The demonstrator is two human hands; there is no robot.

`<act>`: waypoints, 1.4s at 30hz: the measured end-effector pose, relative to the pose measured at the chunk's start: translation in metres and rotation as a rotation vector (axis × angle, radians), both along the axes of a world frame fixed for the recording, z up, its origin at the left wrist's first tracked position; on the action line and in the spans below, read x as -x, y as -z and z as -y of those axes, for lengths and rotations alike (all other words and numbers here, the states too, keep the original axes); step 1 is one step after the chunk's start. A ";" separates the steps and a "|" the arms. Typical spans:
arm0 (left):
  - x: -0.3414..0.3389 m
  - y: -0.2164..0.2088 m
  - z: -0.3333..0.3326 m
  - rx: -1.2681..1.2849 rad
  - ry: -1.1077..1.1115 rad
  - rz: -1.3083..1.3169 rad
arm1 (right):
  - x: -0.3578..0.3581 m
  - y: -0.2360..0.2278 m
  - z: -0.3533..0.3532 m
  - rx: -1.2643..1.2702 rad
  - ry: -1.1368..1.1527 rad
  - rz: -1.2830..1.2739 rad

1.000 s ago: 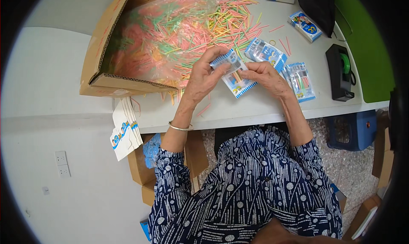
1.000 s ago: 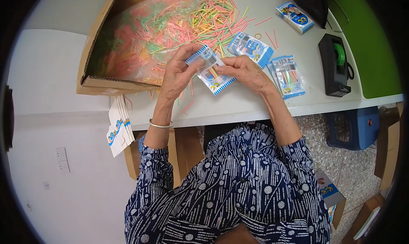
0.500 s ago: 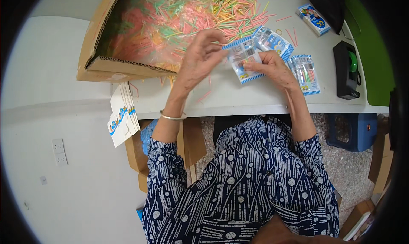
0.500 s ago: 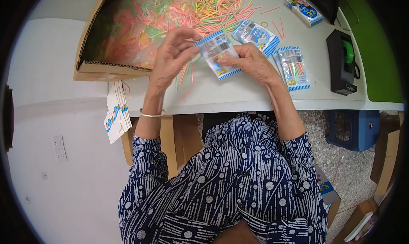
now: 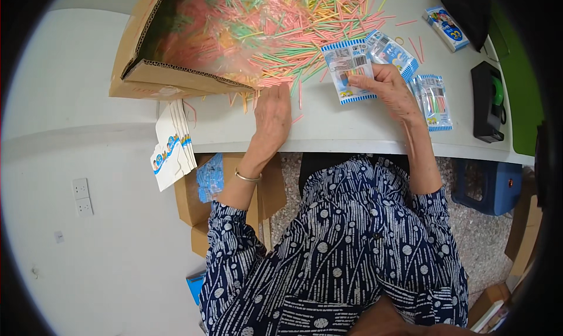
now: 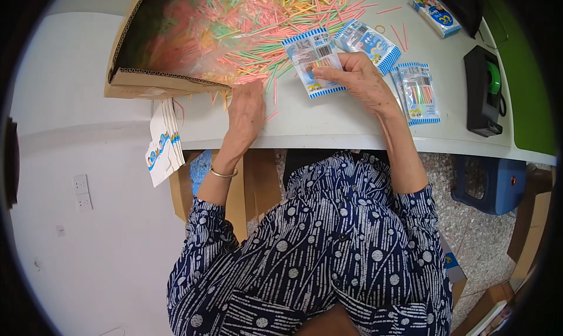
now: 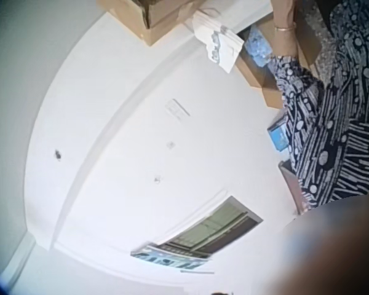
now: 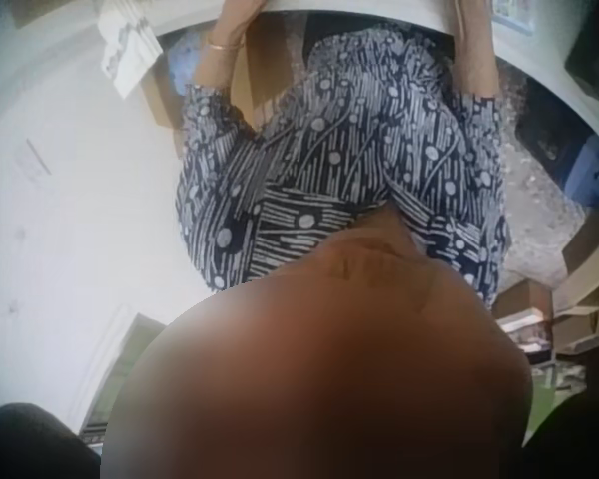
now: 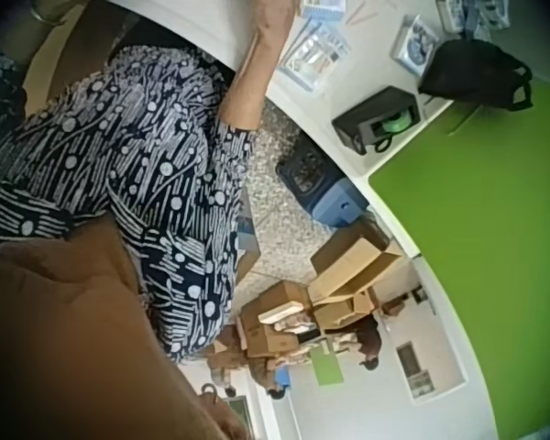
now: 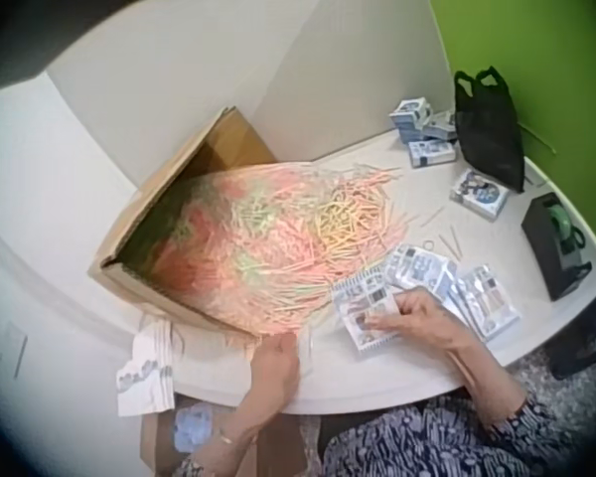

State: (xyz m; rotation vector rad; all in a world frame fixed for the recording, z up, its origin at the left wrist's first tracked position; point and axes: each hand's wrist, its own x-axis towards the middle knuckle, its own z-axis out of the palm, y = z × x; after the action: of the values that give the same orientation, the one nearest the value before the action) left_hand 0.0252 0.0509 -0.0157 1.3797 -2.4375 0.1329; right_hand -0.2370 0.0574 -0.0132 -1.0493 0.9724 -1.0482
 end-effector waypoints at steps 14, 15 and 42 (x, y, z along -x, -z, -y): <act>-0.030 -0.006 -0.013 -0.149 -0.113 -0.174 | -0.003 0.004 -0.001 -0.011 -0.020 -0.014; -0.024 -0.011 -0.015 -0.157 -0.113 -0.102 | -0.003 0.003 -0.002 -0.032 -0.017 0.006; 0.062 -0.099 0.030 -0.559 0.273 -1.069 | 0.000 0.010 -0.001 0.007 -0.210 -0.014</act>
State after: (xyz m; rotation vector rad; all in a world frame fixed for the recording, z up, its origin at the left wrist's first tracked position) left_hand -0.0369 0.0210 0.0829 0.8741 -1.7055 -1.1179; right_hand -0.2369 0.0583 -0.0228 -1.1398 0.8496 -0.8726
